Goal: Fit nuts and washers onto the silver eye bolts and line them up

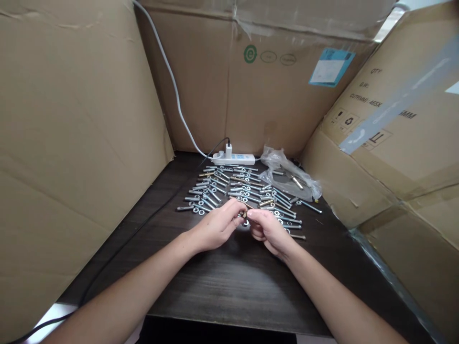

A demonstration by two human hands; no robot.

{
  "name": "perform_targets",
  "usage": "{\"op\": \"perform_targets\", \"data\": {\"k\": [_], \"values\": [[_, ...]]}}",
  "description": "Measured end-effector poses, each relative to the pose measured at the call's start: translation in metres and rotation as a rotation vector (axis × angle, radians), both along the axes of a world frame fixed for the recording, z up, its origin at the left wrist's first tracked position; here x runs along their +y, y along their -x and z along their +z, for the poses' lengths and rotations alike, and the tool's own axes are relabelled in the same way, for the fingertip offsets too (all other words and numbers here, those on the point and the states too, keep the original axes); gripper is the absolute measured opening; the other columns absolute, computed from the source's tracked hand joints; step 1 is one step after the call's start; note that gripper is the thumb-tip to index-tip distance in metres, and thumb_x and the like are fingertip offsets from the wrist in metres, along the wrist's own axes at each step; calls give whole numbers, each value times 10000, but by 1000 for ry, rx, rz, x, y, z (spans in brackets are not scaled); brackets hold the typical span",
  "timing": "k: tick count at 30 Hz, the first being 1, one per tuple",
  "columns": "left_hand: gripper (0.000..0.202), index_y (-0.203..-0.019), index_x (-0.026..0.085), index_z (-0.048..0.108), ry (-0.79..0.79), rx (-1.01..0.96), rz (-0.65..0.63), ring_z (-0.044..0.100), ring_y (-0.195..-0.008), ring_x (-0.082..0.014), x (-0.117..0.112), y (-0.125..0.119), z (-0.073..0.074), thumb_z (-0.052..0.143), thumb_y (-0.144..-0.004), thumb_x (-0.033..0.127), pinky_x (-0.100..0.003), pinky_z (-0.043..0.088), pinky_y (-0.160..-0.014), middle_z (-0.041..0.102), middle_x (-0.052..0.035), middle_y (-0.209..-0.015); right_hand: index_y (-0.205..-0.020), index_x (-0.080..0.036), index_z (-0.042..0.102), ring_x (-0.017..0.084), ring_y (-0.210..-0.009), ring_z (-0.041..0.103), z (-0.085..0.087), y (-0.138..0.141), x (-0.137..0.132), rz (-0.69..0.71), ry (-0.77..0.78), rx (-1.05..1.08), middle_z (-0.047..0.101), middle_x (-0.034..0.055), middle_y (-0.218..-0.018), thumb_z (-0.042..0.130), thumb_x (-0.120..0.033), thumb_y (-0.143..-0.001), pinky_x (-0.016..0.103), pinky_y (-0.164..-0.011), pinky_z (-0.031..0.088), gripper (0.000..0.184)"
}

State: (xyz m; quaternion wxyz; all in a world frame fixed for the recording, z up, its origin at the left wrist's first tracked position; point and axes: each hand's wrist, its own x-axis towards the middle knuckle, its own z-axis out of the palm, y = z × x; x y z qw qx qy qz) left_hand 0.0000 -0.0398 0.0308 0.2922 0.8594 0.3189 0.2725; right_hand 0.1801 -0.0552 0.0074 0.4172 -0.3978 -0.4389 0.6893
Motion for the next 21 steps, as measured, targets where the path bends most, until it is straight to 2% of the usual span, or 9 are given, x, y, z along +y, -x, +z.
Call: {"op": "perform_targets", "data": {"k": [10, 17, 21], "values": [[245, -859, 178, 511, 116, -27, 30, 523, -779, -140, 6, 1, 0, 337, -958, 320, -268, 410, -733, 562, -16, -845, -733, -137, 572, 33, -372, 145, 2, 7, -2, 79, -21, -4, 232, -112, -436, 590, -503, -808, 187, -368, 97, 373], [184, -953, 186, 496, 106, -30, -4, 517, -815, -145, 6, 3, -4, 349, -958, 297, -263, 407, -749, 536, -30, -894, -732, -145, 529, 30, -388, 103, 7, 1, 0, 170, 135, 101, 210, -117, -453, 557, -508, -846, 176, -372, 68, 381], [175, -1051, 203, 479, 111, 3, 12, 516, -817, -146, 7, 6, -3, 360, -954, 287, -270, 403, -753, 533, -27, -918, -782, -135, 541, 35, -416, 95, 16, -4, 1, 174, 160, 83, 202, -112, -488, 542, -489, -862, 173, -383, 69, 363]]}}
